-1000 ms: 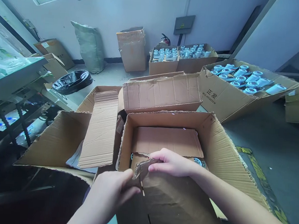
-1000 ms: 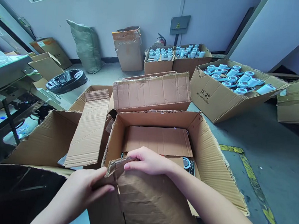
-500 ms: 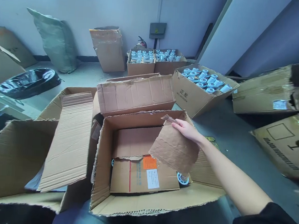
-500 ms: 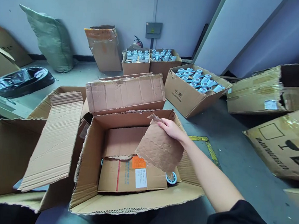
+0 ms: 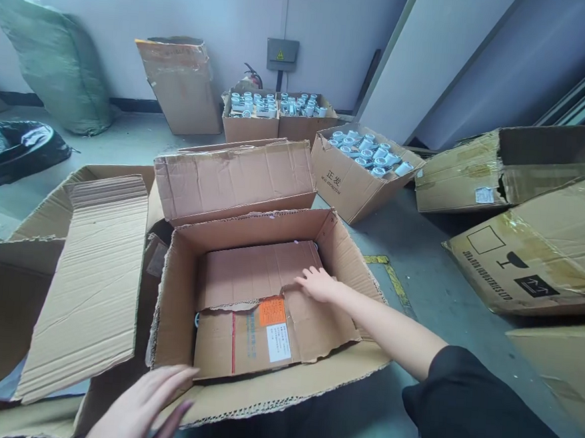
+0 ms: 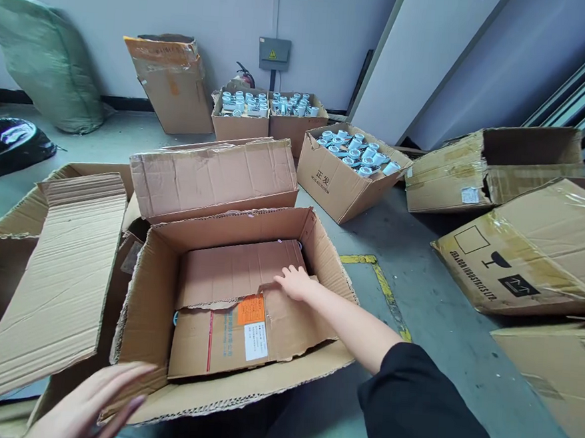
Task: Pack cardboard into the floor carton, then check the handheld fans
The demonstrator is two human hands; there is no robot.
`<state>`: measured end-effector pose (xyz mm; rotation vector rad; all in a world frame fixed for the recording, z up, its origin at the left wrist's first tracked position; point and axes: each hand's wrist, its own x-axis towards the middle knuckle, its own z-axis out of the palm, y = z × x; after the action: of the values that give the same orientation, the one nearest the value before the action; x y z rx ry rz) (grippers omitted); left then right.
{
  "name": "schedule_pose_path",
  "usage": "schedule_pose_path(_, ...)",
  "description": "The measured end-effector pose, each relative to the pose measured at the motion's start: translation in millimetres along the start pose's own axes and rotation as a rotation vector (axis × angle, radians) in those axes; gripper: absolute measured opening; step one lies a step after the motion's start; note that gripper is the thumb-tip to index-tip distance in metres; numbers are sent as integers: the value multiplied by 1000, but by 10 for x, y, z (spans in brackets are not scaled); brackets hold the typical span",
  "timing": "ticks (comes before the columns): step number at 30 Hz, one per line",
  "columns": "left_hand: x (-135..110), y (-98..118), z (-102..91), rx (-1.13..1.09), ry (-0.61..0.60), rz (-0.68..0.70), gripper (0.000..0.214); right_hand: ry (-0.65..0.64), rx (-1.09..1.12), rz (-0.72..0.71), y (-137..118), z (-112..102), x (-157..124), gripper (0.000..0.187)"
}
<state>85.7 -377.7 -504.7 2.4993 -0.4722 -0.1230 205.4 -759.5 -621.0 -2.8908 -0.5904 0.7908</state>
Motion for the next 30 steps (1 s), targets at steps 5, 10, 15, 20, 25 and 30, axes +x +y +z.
schedule_pose_path(5,1047,272,886,477,-564,217,50,37,-128,-20,-100,391,-263,88)
schedule_pose_path(10,1366,115,1630,557,-782,377,101,-226,-148,-1,-132,759,-350,123)
schedule_pose_path(15,1210,-203,1854,576,-817,329,103,-428,-225,156,9,827,-333,127)
schedule_pose_path(20,1184,-342,1764,526,-756,206,103,-487,-246,222,1,763,-340,136)
schedule_pose_path(25,1281,-418,1710,425,-656,153,81,-496,-286,250,-93,748,-362,137)
schedule_pose_path(30,1382,-516,1720,343,-677,184,75,-510,-276,228,-100,746,-380,134)
